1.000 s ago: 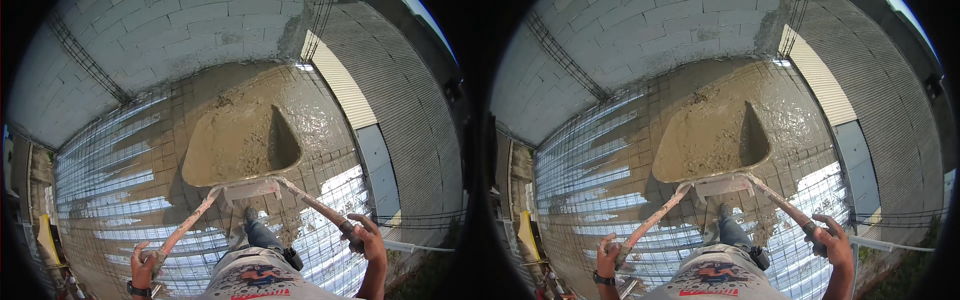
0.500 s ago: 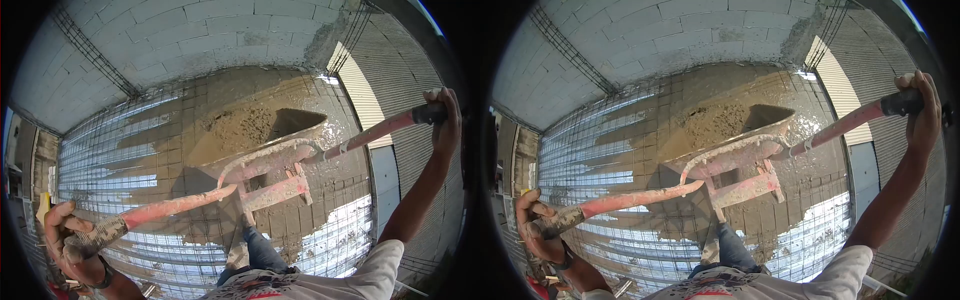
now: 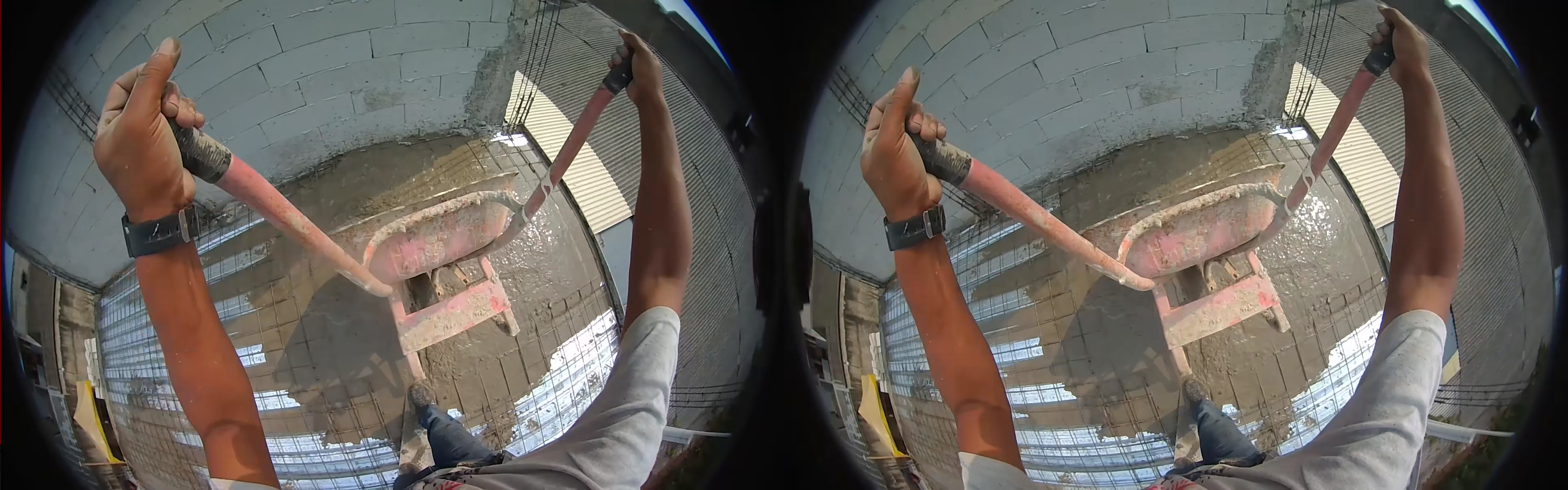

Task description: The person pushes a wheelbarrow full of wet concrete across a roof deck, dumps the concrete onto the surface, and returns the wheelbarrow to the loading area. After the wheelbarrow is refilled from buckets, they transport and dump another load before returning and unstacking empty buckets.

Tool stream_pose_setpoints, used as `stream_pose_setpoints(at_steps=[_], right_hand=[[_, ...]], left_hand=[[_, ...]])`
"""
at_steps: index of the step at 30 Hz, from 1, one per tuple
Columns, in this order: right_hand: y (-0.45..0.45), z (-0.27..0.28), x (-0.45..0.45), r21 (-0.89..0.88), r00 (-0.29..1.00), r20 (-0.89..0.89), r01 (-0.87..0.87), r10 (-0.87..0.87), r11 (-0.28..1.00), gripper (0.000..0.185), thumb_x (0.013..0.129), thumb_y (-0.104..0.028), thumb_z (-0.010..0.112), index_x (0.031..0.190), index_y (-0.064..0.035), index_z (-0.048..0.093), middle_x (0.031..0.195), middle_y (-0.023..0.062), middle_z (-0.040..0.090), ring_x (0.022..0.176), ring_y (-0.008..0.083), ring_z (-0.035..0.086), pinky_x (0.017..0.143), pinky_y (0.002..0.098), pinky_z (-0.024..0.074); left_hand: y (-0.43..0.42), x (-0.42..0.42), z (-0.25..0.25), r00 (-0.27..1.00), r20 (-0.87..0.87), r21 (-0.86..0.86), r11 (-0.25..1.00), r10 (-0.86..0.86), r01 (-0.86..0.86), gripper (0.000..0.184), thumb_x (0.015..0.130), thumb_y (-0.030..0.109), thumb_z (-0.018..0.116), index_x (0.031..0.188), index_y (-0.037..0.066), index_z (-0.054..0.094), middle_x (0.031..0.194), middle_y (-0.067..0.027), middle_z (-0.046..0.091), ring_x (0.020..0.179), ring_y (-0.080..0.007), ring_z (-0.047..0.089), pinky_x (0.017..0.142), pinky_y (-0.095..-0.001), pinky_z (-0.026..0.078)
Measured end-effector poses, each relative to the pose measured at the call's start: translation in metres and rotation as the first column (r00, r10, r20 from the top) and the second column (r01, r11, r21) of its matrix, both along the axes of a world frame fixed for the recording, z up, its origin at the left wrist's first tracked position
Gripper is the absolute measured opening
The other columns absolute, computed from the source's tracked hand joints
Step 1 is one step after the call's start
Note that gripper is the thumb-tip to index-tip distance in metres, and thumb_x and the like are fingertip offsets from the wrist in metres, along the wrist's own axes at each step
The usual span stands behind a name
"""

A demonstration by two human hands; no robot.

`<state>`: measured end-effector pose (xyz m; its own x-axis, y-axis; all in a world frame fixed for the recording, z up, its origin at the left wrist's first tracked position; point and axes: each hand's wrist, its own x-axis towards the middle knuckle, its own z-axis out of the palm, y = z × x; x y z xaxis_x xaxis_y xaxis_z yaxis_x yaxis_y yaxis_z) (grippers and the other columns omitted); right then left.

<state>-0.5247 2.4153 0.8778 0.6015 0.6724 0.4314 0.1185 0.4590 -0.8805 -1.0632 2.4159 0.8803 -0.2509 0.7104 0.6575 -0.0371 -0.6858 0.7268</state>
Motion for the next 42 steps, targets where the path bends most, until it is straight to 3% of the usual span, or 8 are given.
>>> stream_pose_setpoints(at_steps=[6, 13, 17, 22, 28, 32, 36, 42], right_hand=[[-0.064, 0.000, -0.020, 0.070, 0.994, -0.009, 0.108, -0.108, 0.992, 0.015, 0.085, -0.017, 0.063, 0.085, -0.0034, 0.057, 0.062, 0.0016, 0.046, 0.053, 0.0126, 0.046, 0.051, 0.0289, 0.0435], [-0.070, -0.010, 0.022, 0.041, 0.979, -0.121, 0.170, -0.164, 0.985, 0.018, 0.084, -0.018, 0.064, 0.078, -0.0028, 0.055, 0.058, 0.0030, 0.046, 0.049, 0.0129, 0.047, 0.046, 0.0282, 0.0418], [-0.118, -0.007, -0.051, 0.127, 0.977, 0.031, 0.208, -0.213, 0.970, 0.021, 0.083, -0.019, 0.064, 0.071, -0.0042, 0.055, 0.056, 0.0034, 0.047, 0.046, 0.0129, 0.047, 0.042, 0.0285, 0.0400], [-0.112, -0.054, 0.021, 0.019, 0.980, -0.113, 0.164, -0.161, 0.986, 0.018, 0.086, -0.019, 0.061, 0.075, -0.0048, 0.056, 0.055, 0.0020, 0.045, 0.045, 0.0121, 0.046, 0.043, 0.0286, 0.0404], [-0.170, -0.067, 0.006, 0.045, 0.954, -0.115, 0.283, -0.277, 0.958, 0.018, 0.087, -0.018, 0.060, 0.076, -0.0047, 0.055, 0.057, 0.0004, 0.041, 0.048, 0.0121, 0.045, 0.044, 0.0292, 0.0401], [-0.184, -0.065, -0.024, 0.150, 0.962, -0.199, 0.217, -0.185, 0.965, 0.022, 0.086, -0.021, 0.061, 0.074, -0.0051, 0.051, 0.059, 0.0029, 0.042, 0.052, 0.0144, 0.044, 0.051, 0.0293, 0.0401], [-0.214, -0.093, -0.009, 0.282, 0.969, -0.133, -0.164, 0.208, 0.945, 0.040, 0.091, -0.043, 0.048, 0.072, -0.0076, 0.048, 0.059, 0.0041, 0.044, 0.054, 0.0157, 0.043, 0.055, 0.0295, 0.0384], [-0.249, -0.086, -0.032, 0.255, 0.943, -0.138, -0.263, 0.304, 0.930, 0.051, 0.092, -0.054, 0.039, 0.073, -0.0079, 0.049, 0.058, 0.0040, 0.044, 0.054, 0.0158, 0.044, 0.056, 0.0288, 0.0382]], left_hand=[[0.060, 0.003, 0.010, 0.997, 0.065, -0.065, 0.997, -0.038, 0.043, 0.022, 0.079, 0.018, 0.073, 0.083, 0.004, 0.057, 0.056, 0.0020, 0.045, 0.047, -0.0076, 0.043, 0.048, -0.0250, 0.041], [-0.002, 0.034, 0.003, 1.000, 0.016, -0.021, 1.000, -0.013, 0.013, 0.016, 0.080, 0.013, 0.070, 0.082, 0.005, 0.056, 0.056, 0.0012, 0.046, 0.045, -0.0085, 0.043, 0.048, -0.0272, 0.042], [0.019, -0.010, 0.005, 0.993, 0.110, -0.125, 0.992, 0.047, -0.033, 0.015, 0.080, 0.014, 0.068, 0.079, 0.006, 0.055, 0.055, 0.0009, 0.045, 0.045, -0.0088, 0.043, 0.047, -0.0271, 0.042], [-0.064, 0.047, -0.030, 0.999, -0.024, 0.080, 0.997, 0.025, -0.023, 0.016, 0.078, 0.012, 0.068, 0.077, 0.005, 0.054, 0.054, -0.0009, 0.050, 0.041, -0.0078, 0.047, 0.040, -0.0247, 0.040], [-0.004, 0.052, -0.024, 0.995, 0.059, -0.064, 0.995, -0.078, 0.082, 0.015, 0.081, 0.012, 0.067, 0.081, 0.004, 0.053, 0.053, 0.0011, 0.047, 0.043, -0.0082, 0.044, 0.044, -0.0253, 0.039], [-0.040, 0.026, -0.037, 0.981, 0.110, -0.059, 0.984, -0.162, 0.169, 0.015, 0.081, 0.012, 0.066, 0.081, 0.004, 0.053, 0.055, 0.0004, 0.045, 0.045, -0.0095, 0.044, 0.048, -0.0273, 0.041], [-0.065, 0.013, -0.040, 0.964, 0.143, -0.036, 0.973, -0.222, 0.230, 0.015, 0.081, 0.011, 0.066, 0.082, 0.004, 0.053, 0.055, 0.0000, 0.044, 0.047, -0.0102, 0.043, 0.051, -0.0288, 0.041], [-0.101, -0.012, -0.043, 0.966, 0.133, -0.073, 0.970, -0.222, 0.233, 0.026, 0.088, 0.031, 0.055, 0.089, 0.005, 0.054, 0.058, 0.0018, 0.041, 0.051, -0.0108, 0.041, 0.056, -0.0285, 0.039]])
